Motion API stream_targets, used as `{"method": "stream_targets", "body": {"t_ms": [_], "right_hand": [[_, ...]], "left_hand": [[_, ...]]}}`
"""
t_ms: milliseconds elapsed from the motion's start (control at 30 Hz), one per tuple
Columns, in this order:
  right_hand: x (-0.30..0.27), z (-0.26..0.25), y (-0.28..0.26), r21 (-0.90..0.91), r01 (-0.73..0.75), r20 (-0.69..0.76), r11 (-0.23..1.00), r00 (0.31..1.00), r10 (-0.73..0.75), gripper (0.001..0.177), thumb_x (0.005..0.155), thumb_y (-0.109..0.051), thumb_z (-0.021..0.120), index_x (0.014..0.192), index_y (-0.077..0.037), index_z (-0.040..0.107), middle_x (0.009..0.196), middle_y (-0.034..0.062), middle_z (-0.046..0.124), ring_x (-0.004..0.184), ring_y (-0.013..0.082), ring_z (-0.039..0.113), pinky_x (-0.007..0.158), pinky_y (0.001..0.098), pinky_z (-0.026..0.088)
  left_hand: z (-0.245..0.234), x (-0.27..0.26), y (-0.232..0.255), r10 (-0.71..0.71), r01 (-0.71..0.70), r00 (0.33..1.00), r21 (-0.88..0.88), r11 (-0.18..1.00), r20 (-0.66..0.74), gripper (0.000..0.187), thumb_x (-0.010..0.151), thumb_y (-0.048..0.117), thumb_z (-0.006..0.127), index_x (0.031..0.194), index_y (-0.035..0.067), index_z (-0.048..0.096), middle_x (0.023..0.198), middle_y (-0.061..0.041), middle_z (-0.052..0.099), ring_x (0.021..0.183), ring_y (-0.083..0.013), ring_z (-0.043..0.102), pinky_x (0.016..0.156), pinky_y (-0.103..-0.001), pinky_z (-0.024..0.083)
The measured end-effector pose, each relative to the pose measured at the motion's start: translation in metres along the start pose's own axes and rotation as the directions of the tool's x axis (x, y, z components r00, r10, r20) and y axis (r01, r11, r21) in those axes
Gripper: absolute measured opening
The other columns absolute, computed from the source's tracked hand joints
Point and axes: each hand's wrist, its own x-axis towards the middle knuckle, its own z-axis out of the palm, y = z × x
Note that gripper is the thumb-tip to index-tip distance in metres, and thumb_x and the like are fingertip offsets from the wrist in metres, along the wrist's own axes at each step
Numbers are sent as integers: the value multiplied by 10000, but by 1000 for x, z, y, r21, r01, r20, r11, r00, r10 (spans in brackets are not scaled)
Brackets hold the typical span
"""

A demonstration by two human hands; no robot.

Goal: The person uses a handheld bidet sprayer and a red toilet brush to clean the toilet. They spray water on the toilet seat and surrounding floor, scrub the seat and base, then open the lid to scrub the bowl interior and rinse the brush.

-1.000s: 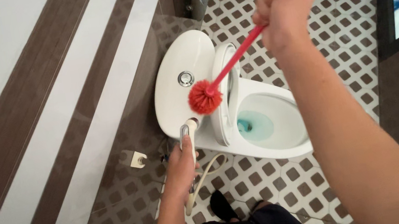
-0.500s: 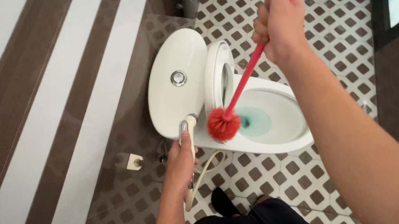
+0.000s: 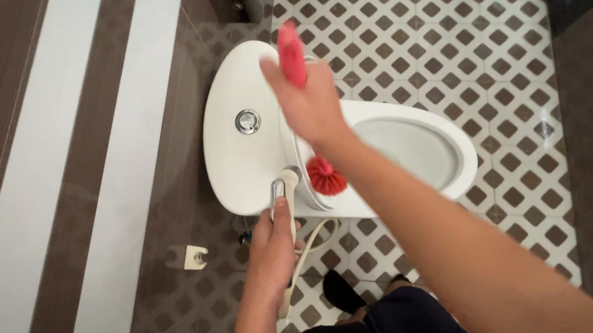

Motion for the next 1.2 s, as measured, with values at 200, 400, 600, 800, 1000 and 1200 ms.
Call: {"method": "stream_targets", "body": {"t_ms": [200,400,600,800,1000,1200], "right_hand": [[-46,-4,46,105,-139,-23,985,990,142,463,960,-282,693,617,-23,522,568,-40,416,572,76,338,494,327,322],[-46,3,25,99,-75,31,992,997,72,462,964,-264,708,632,-14,508,567,-45,399,569,64,338,487,324,303],[-64,2,44,25,-42,1,999,999,42,436,949,-190,725,636,30,517,548,4,411,569,79,338,476,331,326],[-63,22,-14,294,267,76,918,951,-301,128,934,-116,663,1008,-46,740,829,61,729,743,33,629,664,307,538],[-70,15,33,190,98,104,977,987,-119,151,869,-169,745,955,-47,763,694,57,709,620,47,578,588,281,514],[-87,1,44,177,86,120,980,987,-108,177,865,-186,773,789,-36,715,594,64,634,548,66,562,536,324,490]], "left_hand": [[2,9,-16,145,-145,989,-23,989,22,544,1018,508,410,1080,15,630,765,-11,511,693,-139,499,663,-329,470],[7,14,-30,18,-19,999,22,1000,37,468,1002,493,381,1132,106,611,768,6,542,694,-115,514,665,-304,478],[10,25,-37,-49,49,999,17,999,9,463,992,499,400,1087,99,614,746,-20,552,634,-139,488,579,-319,436],[8,20,-44,-93,93,995,8,996,-22,527,1031,506,389,1029,35,626,756,-38,554,648,-124,507,602,-296,459],[15,21,-47,-62,62,998,31,998,-1,535,1037,483,387,1037,18,653,742,-31,569,637,-125,502,590,-287,435],[28,21,-60,-120,118,992,67,991,25,525,1031,494,388,1047,41,654,737,-42,560,629,-146,503,583,-316,434]]}}
